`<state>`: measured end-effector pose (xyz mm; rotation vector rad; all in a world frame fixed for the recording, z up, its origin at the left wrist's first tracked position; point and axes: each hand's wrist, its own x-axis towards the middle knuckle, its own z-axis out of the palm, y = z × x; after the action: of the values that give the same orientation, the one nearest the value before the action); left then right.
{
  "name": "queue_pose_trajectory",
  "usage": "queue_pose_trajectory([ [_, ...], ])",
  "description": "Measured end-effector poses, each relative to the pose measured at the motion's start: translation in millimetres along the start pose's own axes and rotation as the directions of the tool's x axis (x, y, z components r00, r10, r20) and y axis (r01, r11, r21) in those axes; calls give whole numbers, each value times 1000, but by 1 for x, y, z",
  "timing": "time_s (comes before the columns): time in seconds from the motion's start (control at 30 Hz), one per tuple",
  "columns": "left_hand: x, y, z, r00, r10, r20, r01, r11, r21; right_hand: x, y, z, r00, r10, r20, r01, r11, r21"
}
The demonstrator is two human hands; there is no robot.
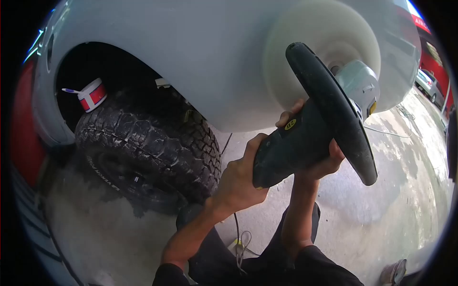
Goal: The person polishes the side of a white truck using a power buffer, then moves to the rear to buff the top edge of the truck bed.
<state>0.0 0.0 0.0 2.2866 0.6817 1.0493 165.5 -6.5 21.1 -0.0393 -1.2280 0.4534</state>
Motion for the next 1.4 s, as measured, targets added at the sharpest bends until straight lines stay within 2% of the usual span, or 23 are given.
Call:
queue_pose_trajectory([
  [0.03,-3,-4,0,999,30,-12,-30,999,14,-7,0,6,993,52,-107,-51,999,9],
  [0.13,-18,-23,-11,982,133,-132,-134,991,2,-27,17,18,941,200,-273,-231,969,-87],
  [0.2,-36,-44,-18,959,201,-199,-196,980,44,-48,37,22,917,256,-305,-310,940,-144],
  [0.3,-70,-79,-31,936,252,-245,-220,964,152,-70,66,41,920,338,-200,-381,892,-242],
  [0.4,-101,-106,-46,935,200,-292,-152,972,179,-67,87,81,916,398,-50,-392,864,-315],
  [0.6,-137,-170,-71,842,190,-506,-55,962,269,-43,118,155,855,481,195,-420,861,-286],
  [0.7,-146,-198,-96,803,115,-585,4,980,198,-43,121,171,813,530,241,-481,844,-236],
  [0.8,-140,-201,-117,812,60,-580,-36,998,53,-45,118,176,787,561,259,-529,828,-187],
  [0.93,-137,-191,-117,811,75,-581,-9,993,115,-42,116,176,787,569,238,-554,822,-133],
  [1.03,-126,-160,-102,840,204,-503,-79,963,258,-41,109,165,809,554,199,-541,833,-117],
  [1.1,-121,-156,-88,887,324,-330,-135,864,485,-41,105,154,829,538,152,-527,843,-106],
  [1.13,-124,-163,-79,919,346,-188,-155,756,636,-42,101,146,837,533,124,-523,846,-102],
  [1.23,-109,-145,-52,958,221,-182,-142,919,367,-53,84,102,849,528,14,-527,849,-26],
  [1.4,-70,-101,-22,953,254,-166,-208,946,250,-48,52,45,855,510,-94,-500,858,117],
])
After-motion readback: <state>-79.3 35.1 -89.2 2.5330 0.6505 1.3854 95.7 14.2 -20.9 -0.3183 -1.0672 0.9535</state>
